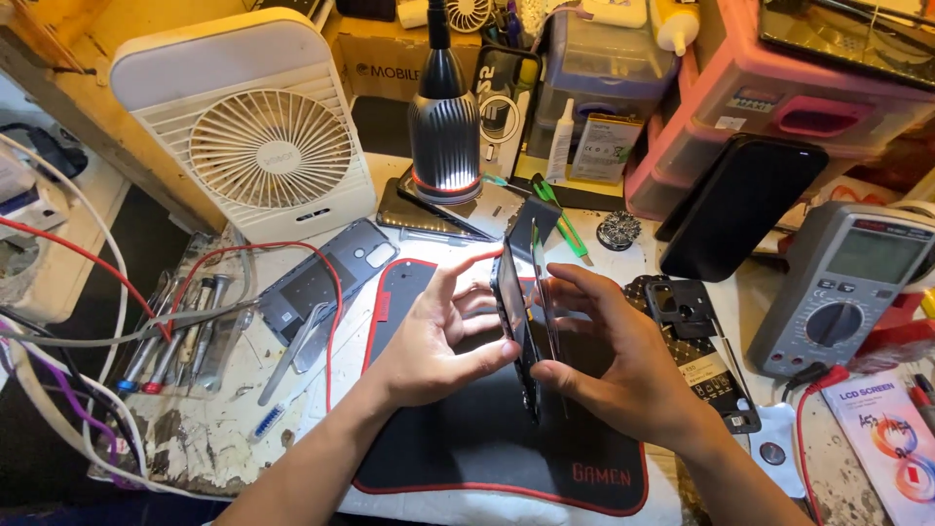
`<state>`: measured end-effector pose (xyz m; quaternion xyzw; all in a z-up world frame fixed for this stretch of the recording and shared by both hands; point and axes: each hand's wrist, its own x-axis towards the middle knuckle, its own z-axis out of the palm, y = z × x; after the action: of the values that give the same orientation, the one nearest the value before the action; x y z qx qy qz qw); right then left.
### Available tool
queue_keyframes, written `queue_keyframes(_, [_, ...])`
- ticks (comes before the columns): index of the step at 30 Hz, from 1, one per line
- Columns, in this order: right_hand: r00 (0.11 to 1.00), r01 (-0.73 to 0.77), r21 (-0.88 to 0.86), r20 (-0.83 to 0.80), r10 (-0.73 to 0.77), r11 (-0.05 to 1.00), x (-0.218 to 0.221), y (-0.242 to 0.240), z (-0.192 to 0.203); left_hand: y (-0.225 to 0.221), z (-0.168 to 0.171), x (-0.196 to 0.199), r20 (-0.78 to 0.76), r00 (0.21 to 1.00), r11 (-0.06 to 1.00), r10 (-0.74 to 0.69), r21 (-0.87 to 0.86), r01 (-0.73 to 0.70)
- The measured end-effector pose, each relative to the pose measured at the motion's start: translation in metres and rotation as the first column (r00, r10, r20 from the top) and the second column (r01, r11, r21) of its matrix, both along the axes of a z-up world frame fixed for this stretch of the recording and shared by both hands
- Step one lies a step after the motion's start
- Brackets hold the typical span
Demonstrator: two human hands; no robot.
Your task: Connecting a replacement LCD screen to a mobile phone motherboard and testing the touch response and display functionality.
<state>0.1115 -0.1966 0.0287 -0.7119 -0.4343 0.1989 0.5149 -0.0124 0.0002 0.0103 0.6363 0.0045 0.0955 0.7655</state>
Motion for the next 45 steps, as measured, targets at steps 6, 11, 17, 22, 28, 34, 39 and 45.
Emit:
queue_keyframes(6, [0.999,-0.022,-0.033,0.045,0.023,0.999,-0.003,-0.001,0.002,-0.001,0.004,0.001,0.015,1.000,0.996,-0.024,-0.082,0.025])
queue_keyframes(11, [0.986,-0.047,0.030,-0.159,0.051,0.998,-0.006,-0.002,-0.006,0.000,-0.004,0.002,-0.018,1.000,0.998,-0.025,-0.065,0.024])
queue_keyframes(17, [0.986,-0.058,0.015,-0.154,0.060,0.998,-0.008,-0.002,-0.009,0.001,0.009,-0.001,0.008,0.999,0.999,-0.040,-0.034,0.040])
queue_keyframes(22, [0.991,-0.057,-0.008,-0.118,0.055,0.998,-0.008,-0.004,-0.010,0.001,0.018,-0.004,-0.039,0.999,1.000,-0.013,-0.012,0.012])
queue_keyframes(28, [0.996,-0.038,-0.036,-0.088,0.034,0.999,-0.005,-0.010,-0.021,0.000,0.017,-0.005,0.010,1.000,0.997,-0.020,-0.071,0.021])
queue_keyframes(34, [0.992,-0.053,-0.044,-0.120,0.047,0.998,-0.008,-0.005,-0.010,0.000,0.025,-0.006,0.007,1.000,1.000,-0.023,-0.019,0.023])
queue_keyframes(39, [0.994,-0.059,-0.022,-0.095,0.057,0.998,-0.009,-0.005,-0.012,-0.001,0.025,-0.006,0.037,0.999,1.000,-0.019,0.002,0.019])
queue_keyframes(45, [0.994,-0.060,0.025,-0.091,0.062,0.998,-0.010,-0.006,-0.015,-0.001,0.028,-0.007,0.034,0.999,1.000,-0.010,0.005,0.009])
